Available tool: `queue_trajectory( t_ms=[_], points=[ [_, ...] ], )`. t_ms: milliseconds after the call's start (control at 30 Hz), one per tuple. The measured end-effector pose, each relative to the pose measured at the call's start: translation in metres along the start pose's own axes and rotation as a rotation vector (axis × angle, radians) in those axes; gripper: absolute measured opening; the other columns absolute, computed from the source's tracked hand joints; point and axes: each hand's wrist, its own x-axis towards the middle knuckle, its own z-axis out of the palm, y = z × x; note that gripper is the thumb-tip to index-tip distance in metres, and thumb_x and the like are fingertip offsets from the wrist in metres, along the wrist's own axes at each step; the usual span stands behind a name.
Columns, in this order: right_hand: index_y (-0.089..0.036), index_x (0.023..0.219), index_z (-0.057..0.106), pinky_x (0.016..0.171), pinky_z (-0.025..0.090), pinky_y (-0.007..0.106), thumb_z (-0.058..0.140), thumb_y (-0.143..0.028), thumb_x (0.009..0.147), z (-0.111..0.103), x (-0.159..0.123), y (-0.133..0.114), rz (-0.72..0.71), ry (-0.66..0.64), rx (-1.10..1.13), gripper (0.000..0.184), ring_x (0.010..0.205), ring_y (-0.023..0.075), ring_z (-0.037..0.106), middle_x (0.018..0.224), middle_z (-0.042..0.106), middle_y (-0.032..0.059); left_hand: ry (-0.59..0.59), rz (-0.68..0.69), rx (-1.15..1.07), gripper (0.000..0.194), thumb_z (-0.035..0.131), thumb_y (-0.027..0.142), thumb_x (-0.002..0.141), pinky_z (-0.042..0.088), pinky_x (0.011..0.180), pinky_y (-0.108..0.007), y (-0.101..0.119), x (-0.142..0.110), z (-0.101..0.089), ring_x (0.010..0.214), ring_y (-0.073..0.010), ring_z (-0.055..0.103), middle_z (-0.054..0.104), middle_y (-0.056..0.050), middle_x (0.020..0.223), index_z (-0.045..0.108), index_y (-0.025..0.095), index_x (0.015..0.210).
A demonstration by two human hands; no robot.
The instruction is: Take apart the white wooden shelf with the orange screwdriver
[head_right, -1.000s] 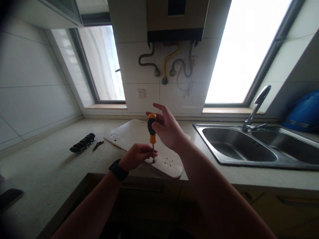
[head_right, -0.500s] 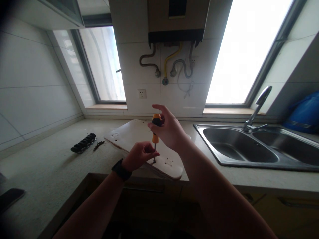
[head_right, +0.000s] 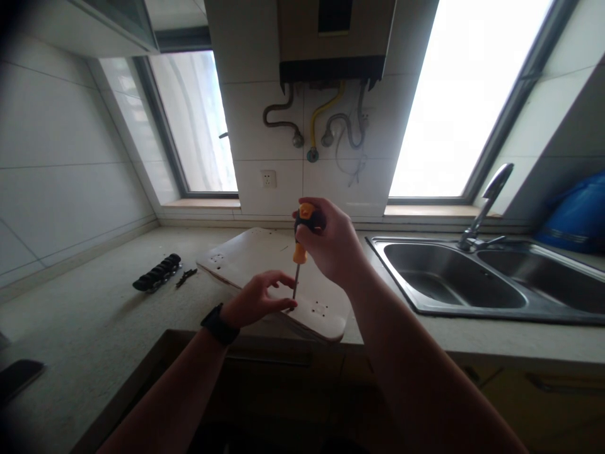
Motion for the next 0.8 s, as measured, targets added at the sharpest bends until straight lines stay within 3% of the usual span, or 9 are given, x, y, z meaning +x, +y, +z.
queue_trajectory(
  t_ms=[100,200,400,500,800],
  points=[
    [-0.019,0.117,0.063,0.09,0.061,0.046,0.07,-0.021,0.073,-0.012,-0.002,0.001,-0.027,0.059,-0.01,0.045,0.096,0.0234,0.072,0.106,0.074,0.0082,-0.092,0.079,0.198,0.041,0.082,0.041,0.084,0.043,0.101,-0.042,-0.002,-0.008,-0.002,0.112,-0.027,0.063,0.075,-0.008,0.117,0.074,0.022,0.12],
    [-0.022,0.117,0.064,0.093,0.061,0.047,0.072,-0.022,0.075,-0.023,-0.007,0.007,-0.025,0.101,0.027,0.042,0.099,0.0238,0.072,0.106,0.074,0.0067,-0.095,0.07,0.276,0.031,0.077,0.039,0.089,0.037,0.106,-0.045,-0.004,-0.015,0.002,0.119,-0.0283,0.06,0.075,-0.007,0.12,0.077,0.025,0.117],
    [-0.023,0.119,0.065,0.104,0.057,0.051,0.072,-0.022,0.08,-0.035,-0.021,0.016,0.013,0.117,0.103,0.04,0.106,0.024,0.072,0.109,0.073,0.006,0.012,0.024,0.262,0.015,0.077,0.027,0.09,0.035,0.106,-0.044,-0.005,-0.022,0.014,0.12,-0.0258,0.059,0.077,-0.002,0.115,0.08,0.027,0.104],
    [-0.023,0.118,0.066,0.105,0.057,0.052,0.075,-0.021,0.079,-0.039,-0.025,0.019,0.025,0.148,0.138,0.04,0.105,0.0248,0.072,0.109,0.074,0.006,0.068,0.013,0.223,0.007,0.079,0.029,0.089,0.036,0.106,-0.044,-0.006,-0.022,0.017,0.119,-0.0268,0.059,0.078,-0.002,0.11,0.08,0.027,0.095],
    [-0.024,0.116,0.069,0.103,0.058,0.051,0.075,-0.019,0.077,-0.046,-0.034,0.023,0.066,0.236,0.192,0.039,0.101,0.0237,0.073,0.107,0.074,0.0041,0.238,-0.001,0.022,0.015,0.081,0.038,0.086,0.042,0.104,-0.041,-0.004,-0.02,0.018,0.111,-0.0254,0.063,0.078,-0.004,0.098,0.076,0.024,0.087]
  ],
)
